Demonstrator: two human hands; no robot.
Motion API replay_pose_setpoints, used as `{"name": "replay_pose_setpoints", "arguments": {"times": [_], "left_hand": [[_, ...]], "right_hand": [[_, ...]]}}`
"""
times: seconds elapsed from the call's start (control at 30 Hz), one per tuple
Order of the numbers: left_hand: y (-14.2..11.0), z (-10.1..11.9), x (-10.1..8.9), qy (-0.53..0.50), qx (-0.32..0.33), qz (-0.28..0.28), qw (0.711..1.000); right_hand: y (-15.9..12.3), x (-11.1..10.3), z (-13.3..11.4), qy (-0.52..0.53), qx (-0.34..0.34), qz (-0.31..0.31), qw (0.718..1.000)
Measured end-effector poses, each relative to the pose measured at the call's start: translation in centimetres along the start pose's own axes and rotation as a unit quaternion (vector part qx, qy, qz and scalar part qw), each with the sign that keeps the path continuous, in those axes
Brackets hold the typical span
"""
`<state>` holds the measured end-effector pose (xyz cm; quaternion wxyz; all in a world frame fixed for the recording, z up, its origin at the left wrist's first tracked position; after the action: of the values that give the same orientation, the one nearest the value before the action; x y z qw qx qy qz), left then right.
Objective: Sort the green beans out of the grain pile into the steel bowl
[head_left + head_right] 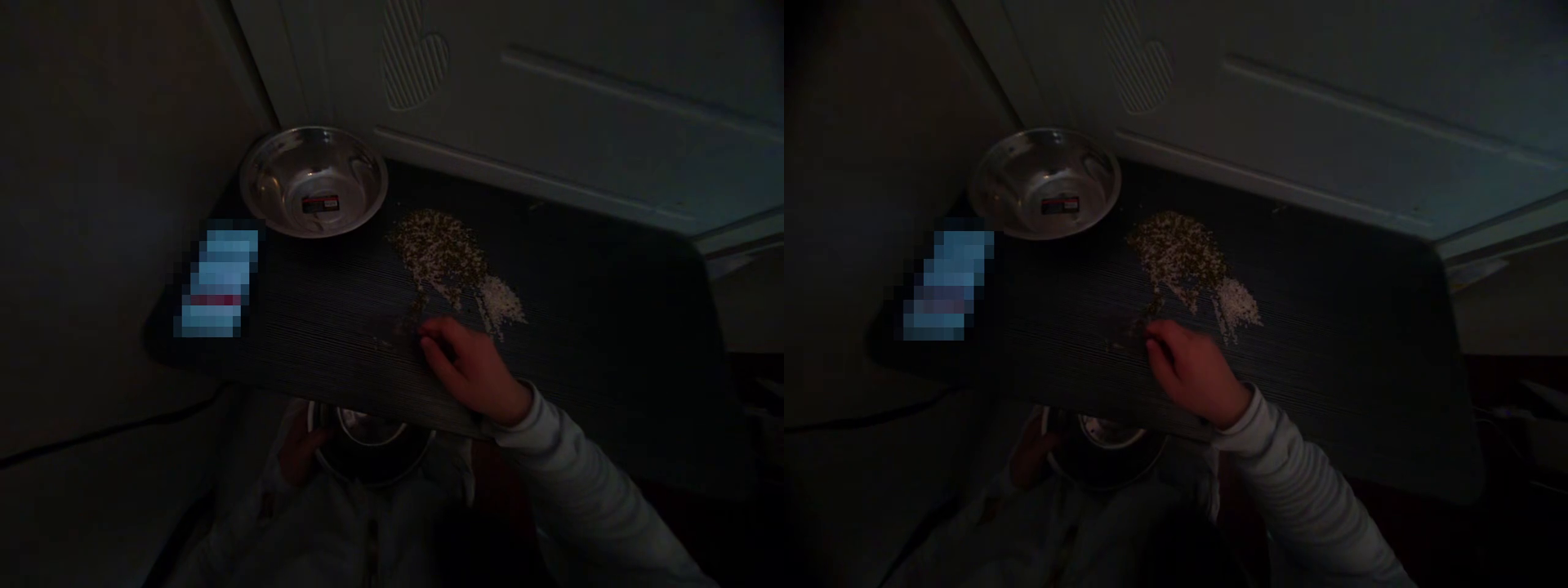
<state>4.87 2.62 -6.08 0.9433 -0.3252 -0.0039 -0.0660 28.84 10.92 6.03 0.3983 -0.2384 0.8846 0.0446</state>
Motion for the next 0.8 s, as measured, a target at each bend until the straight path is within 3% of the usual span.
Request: {"name": "replay_pose_setpoints", "arguments": {"times": [0.23,0.37,0.8], "left_hand": [[0.07,-0.47,-0.11,-0.048,-0.027,-0.016,0.998],[0.12,-0.53,0.02,-0.056,-0.021,-0.056,0.997],[0.14,-0.18,0.16,-0.060,0.002,-0.037,0.997]], "right_hand": [[-0.05,0.05,0.01,0.003,0.006,0.005,1.000],[0.02,0.24,-0.18,0.001,-0.015,-0.024,1.000],[-0.14,0.07,-0.19,0.022,-0.030,-0.028,0.999]]}}
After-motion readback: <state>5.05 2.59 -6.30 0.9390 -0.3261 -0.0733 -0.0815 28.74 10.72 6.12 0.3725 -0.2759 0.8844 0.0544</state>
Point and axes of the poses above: each hand's wrist, its own y-axis towards the middle knuckle, its own x-axis out of the palm, z = x × y, the point moved 2 cm from there along y, towards the middle knuckle, and after that the axes turned 14 degrees about -z, right-handed, at the moved point
